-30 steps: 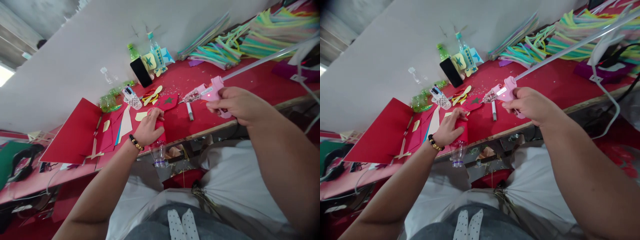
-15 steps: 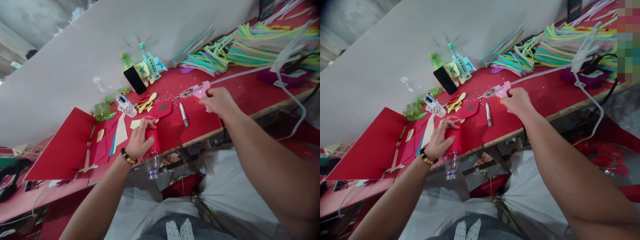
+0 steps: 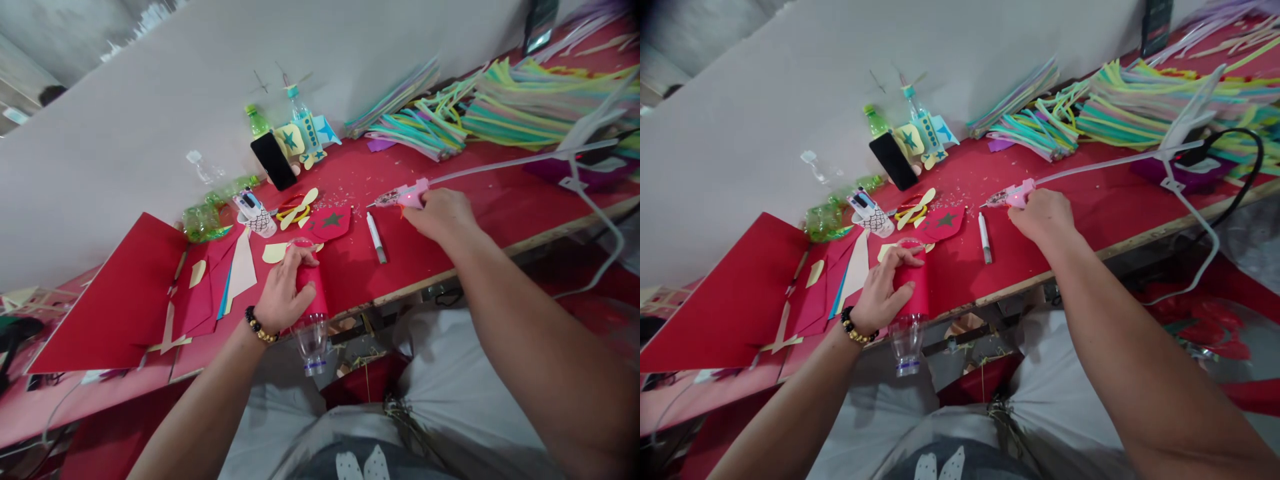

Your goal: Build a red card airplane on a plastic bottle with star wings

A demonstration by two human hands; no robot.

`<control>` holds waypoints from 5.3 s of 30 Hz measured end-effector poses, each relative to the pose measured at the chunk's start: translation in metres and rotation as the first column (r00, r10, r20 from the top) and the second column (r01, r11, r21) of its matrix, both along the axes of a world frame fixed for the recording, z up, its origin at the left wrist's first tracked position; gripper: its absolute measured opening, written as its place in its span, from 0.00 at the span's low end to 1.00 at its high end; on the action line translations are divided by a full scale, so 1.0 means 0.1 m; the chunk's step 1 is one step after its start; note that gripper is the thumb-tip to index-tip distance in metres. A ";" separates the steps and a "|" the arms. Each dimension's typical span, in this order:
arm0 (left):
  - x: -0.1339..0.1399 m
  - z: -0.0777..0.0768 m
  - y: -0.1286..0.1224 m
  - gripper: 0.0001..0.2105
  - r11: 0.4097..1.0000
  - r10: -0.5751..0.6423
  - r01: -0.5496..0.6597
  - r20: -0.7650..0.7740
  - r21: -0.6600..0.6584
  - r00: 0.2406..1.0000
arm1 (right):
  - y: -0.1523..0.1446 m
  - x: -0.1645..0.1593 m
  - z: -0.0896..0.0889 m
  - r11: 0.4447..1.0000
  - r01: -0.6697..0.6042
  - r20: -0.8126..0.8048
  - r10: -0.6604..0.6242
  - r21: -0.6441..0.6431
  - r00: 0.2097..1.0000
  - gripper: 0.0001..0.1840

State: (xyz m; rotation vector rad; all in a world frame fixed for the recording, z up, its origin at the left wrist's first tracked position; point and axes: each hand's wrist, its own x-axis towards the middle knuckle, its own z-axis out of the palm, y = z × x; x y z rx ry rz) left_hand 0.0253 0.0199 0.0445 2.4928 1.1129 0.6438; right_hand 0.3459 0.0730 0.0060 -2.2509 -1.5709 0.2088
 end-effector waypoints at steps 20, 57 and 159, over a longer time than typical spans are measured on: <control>0.02 0.01 0.00 0.13 1.000 0.007 -0.007 -0.055 0.006 0.998 | 0.37 -1.12 0.06 0.386 -0.909 0.329 0.888 -0.157 0.321 0.19; 0.92 0.03 0.06 0.13 0.976 -0.044 0.156 -0.558 0.155 0.829 | -1.48 -0.73 -0.25 0.852 -0.509 -0.616 0.470 0.127 0.633 0.12; -0.90 0.37 -0.07 0.22 0.738 0.134 0.055 0.225 -0.673 0.965 | -0.47 -0.77 0.66 0.760 -0.588 -0.641 0.602 0.278 0.476 0.21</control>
